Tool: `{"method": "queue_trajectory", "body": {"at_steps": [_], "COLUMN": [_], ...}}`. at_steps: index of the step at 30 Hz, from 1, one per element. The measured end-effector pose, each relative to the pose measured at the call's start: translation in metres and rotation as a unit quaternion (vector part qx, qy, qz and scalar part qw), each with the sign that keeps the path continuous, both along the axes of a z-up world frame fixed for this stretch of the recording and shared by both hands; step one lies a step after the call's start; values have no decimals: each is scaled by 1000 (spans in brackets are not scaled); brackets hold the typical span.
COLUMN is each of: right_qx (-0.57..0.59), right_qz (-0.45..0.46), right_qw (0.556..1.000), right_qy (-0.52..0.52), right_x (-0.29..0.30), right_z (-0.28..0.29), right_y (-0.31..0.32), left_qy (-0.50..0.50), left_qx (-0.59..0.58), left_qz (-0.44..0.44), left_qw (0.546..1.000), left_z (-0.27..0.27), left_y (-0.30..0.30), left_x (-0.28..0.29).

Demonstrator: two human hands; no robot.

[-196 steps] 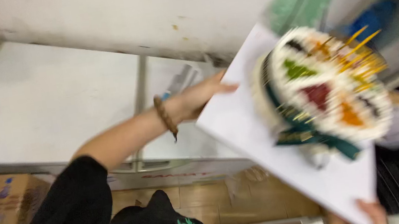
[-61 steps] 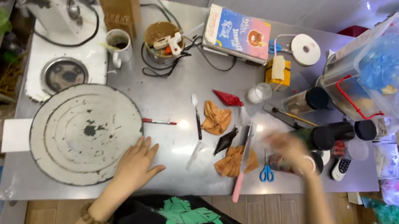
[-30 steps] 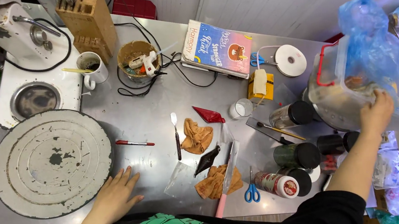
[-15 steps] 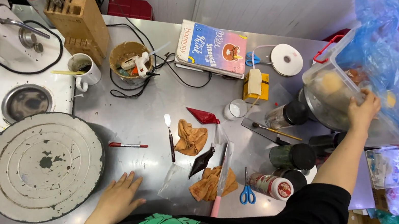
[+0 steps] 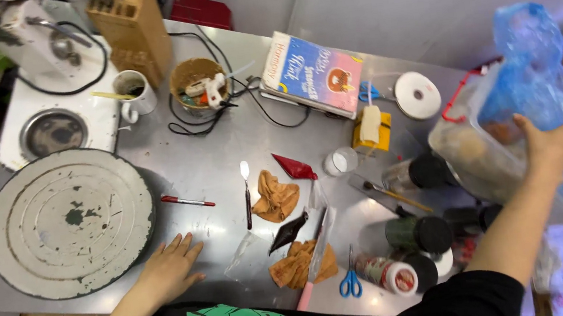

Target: Preparing small orange ingredients by placing them into a plastic bag for cake decoration.

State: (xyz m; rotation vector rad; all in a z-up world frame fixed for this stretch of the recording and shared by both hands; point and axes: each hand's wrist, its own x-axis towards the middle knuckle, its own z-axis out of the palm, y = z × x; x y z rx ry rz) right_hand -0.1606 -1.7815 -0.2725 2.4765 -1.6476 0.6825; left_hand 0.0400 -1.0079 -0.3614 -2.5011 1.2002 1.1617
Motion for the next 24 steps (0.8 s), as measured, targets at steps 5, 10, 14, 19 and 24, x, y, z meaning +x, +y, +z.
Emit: {"method": "queue_trajectory", "body": {"at_steps": [5, 10, 14, 19, 24], "right_qx": [120, 151, 78, 103, 126], "right_qz": [54, 37, 36, 63, 93], "right_qw": [988, 977, 989, 987, 981], "right_qy": [-78, -145, -117, -104, -112], "right_x": [58, 85, 62, -36, -103], "right_z": [-21, -151, -117, -98, -81], "right_y": [-79, -170, -151, -125, -79], "left_qy": [-8, 6, 29, 37, 40], "left_qx": [9, 3, 1, -7, 0], "left_qz": [57, 105, 98, 61, 11], "left_qw": [998, 994, 995, 997, 999], "left_z": [-9, -10, -14, -18, -19], "left_y": [4, -3, -7, -10, -14], "left_x": [-7, -12, -8, -10, -8]}}
